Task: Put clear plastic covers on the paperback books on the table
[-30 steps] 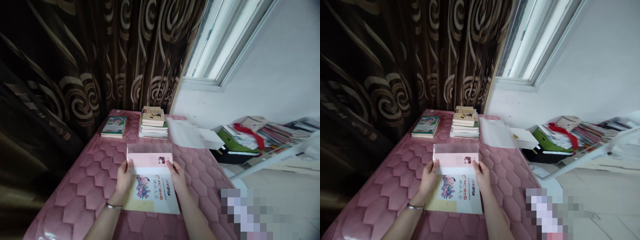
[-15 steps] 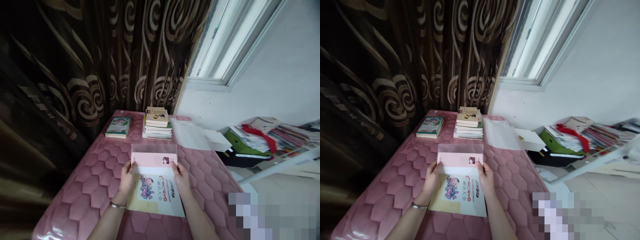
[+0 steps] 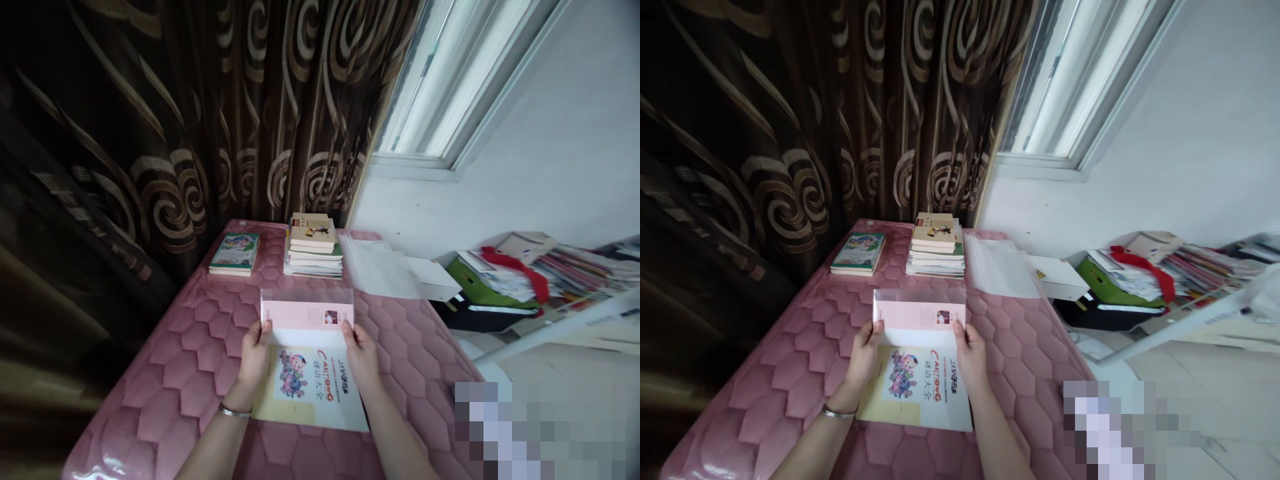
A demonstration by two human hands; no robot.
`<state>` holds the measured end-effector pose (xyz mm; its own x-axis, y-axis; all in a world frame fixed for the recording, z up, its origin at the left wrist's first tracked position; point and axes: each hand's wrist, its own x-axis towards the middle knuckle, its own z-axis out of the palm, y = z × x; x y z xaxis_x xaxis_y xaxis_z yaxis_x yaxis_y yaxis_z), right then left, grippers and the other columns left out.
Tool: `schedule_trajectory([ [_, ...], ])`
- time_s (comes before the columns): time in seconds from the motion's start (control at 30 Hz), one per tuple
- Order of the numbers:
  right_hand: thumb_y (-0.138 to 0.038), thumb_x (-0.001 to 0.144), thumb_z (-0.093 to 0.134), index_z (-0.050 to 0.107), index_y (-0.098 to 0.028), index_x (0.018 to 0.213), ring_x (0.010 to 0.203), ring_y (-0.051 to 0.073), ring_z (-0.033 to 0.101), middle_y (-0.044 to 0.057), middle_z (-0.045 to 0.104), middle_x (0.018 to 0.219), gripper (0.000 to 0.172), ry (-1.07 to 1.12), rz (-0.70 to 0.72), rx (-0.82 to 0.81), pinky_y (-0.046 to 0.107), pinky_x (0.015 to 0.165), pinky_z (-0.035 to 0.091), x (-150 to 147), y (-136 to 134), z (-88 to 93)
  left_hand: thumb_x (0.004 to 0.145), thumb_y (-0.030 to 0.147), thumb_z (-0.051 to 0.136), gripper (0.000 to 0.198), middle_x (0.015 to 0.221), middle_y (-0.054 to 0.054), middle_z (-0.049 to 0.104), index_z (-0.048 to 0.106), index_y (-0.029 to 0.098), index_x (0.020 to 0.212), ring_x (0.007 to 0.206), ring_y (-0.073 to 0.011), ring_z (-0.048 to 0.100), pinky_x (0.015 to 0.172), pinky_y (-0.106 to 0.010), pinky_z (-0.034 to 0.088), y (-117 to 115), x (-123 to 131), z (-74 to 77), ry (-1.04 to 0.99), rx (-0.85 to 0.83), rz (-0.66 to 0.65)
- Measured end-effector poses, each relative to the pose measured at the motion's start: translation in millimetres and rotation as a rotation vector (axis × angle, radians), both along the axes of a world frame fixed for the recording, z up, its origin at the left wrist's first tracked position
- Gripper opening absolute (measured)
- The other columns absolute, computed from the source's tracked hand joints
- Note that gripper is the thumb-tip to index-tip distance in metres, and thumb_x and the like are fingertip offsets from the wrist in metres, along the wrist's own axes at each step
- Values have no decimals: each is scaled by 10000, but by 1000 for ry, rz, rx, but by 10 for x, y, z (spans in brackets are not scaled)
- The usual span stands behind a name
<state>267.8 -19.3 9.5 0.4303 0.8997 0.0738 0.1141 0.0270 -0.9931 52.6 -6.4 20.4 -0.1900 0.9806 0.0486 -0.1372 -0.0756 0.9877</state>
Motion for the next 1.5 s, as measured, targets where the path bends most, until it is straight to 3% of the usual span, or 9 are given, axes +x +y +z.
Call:
schedule_trajectory([
  [0.2,-569,739,606,525,-184,630,514,121,426,-23,511,552,408,60,4,43,220,465,330,-8,0,33,720,484,660,356,811,-53,689,635,141,816,748,-176,586,720,-266,438,11,-26,3,34,17,-48],
  [0.4,-538,686,679,625,-177,820,579,158,531,11,613,681,389,266,106,84,248,531,423,45,17,12,749,473,631,348,809,-46,676,624,137,839,747,-172,581,710,-265,439,42,-20,-62,24,-2,-40],
  [0.6,-571,743,609,583,-173,687,522,123,443,-19,540,578,403,94,98,88,229,486,349,83,30,-59,717,514,636,373,674,-17,625,594,143,719,646,-152,535,620,-241,412,39,-11,-18,80,6,3],
  [0.97,-626,771,521,428,-204,605,518,120,397,-37,452,537,463,-85,15,37,224,480,318,63,19,-25,697,529,628,390,666,-21,620,586,142,700,647,-154,530,631,-249,408,27,19,52,74,-25,15],
  [1.23,-614,770,531,421,-202,599,515,115,380,-42,423,532,459,-51,-20,32,220,468,310,39,6,5,717,492,628,366,800,-50,683,630,142,824,753,-182,583,721,-276,445,16,-9,55,65,17,-17],
  [1.4,-540,767,595,537,-187,721,541,121,433,-24,519,621,360,113,82,81,221,497,356,55,13,-54,730,468,614,313,665,-8,621,593,156,729,639,-151,541,622,-243,428,-3,-13,75,115,49,18],
  [1.5,-536,765,600,566,-182,762,555,137,463,-8,547,637,356,101,107,86,230,498,374,74,25,-86,747,468,595,312,650,0,605,576,158,715,629,-142,526,611,-233,414,-4,-11,67,145,54,20],
])
